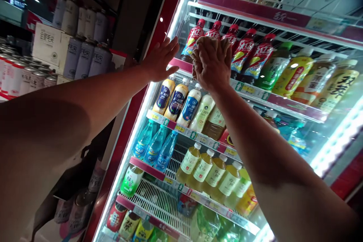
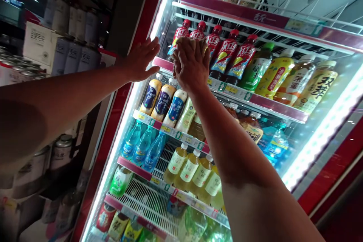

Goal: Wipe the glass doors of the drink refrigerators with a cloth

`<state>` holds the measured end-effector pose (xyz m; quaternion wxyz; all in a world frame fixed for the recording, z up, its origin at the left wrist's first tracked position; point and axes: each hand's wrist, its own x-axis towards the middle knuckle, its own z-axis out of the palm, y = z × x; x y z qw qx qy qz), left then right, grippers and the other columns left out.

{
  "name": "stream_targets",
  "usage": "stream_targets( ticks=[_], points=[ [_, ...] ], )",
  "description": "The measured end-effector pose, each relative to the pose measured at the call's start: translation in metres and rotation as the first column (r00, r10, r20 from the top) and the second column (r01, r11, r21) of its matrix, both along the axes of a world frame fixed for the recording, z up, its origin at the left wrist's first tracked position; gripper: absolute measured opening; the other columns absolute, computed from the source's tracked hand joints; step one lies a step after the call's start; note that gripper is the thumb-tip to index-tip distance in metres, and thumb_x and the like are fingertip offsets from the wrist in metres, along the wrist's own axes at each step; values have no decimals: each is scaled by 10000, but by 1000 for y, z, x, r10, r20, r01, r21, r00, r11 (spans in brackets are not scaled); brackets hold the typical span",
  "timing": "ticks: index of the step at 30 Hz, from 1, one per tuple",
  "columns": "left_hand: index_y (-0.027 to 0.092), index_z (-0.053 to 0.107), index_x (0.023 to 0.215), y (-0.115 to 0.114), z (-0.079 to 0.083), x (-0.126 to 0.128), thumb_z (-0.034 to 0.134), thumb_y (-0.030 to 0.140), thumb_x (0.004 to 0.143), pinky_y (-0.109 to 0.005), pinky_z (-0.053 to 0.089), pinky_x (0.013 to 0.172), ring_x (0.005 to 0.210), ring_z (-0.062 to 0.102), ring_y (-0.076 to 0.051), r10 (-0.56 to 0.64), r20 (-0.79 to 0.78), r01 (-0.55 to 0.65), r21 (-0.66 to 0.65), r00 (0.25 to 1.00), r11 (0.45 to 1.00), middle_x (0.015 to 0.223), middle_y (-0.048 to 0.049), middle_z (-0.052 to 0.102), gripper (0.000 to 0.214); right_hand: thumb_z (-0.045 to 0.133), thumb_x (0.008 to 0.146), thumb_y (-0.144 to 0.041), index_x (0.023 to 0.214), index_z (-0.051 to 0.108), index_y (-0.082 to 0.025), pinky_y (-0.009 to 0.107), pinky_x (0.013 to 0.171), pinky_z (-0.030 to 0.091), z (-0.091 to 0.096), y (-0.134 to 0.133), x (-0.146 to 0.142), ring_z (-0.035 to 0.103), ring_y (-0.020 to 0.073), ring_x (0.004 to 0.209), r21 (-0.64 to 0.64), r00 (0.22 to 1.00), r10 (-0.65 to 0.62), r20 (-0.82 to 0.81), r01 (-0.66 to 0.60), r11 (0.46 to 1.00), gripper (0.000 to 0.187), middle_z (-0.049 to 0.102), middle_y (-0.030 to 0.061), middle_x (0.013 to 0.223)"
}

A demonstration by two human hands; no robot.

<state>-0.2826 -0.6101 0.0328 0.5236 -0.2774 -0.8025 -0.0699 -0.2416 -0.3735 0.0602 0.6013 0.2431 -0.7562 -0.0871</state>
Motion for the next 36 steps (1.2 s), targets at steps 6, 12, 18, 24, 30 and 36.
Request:
stream_targets(
  ticks=[6,12,18,24,30,36],
  points=[
    [188,250,1630,-18,9,-3,19,748,921,-416,89,1361,1610,88,-240,-66,-3,66,-71,998,995,1737,94,93,933,254,1018,-504,1658,246,-346,648,1309,-45,22,-15,-17,69,314,1628,-165,998,10,-61,-20,986,659,255,-71,1718],
    [177,339,1605,-37,14,-11,218,579,979,-394,154,1342,1605,163,-220,-114,-35,108,-131,993,986,1737,28,150,754,215,1032,-484,1665,212,-337,655,1307,-68,5,-49,-22,-7,271,1634,-85,1000,-18,4,19,996,650,255,-89,1716],
    [198,399,1540,-58,22,-24,161,678,985,-539,152,1324,1557,222,-294,-225,-16,217,-202,974,955,1728,24,196,771,221,1014,-524,1644,191,-445,567,1330,-101,12,-46,-8,-35,174,1631,-45,995,-61,81,65,997,636,290,-190,1677],
    [238,418,1530,-66,21,-31,96,752,946,-545,79,1344,1588,100,-305,-221,-21,213,-199,975,957,1718,75,224,842,228,1001,-474,1631,288,-369,489,1334,-94,14,-73,-10,-25,189,1632,-234,998,-53,39,60,970,642,199,-180,1708],
    [208,498,1497,-71,20,-31,330,656,979,-599,56,1332,1614,25,-279,-251,-48,243,-133,967,961,1739,62,115,706,184,996,-527,1600,400,-241,450,1328,-69,1,-74,-24,53,238,1617,18,999,13,42,-14,1000,702,268,-89,1696],
    [74,415,1533,-85,25,-37,486,489,983,-530,121,1325,1617,71,-251,-264,-108,235,-228,958,945,1730,-113,146,693,99,1008,-517,1553,477,-210,422,1317,-92,16,-86,-43,-77,191,1608,-111,993,55,-109,-67,992,731,310,-78,1685]
  ],
)
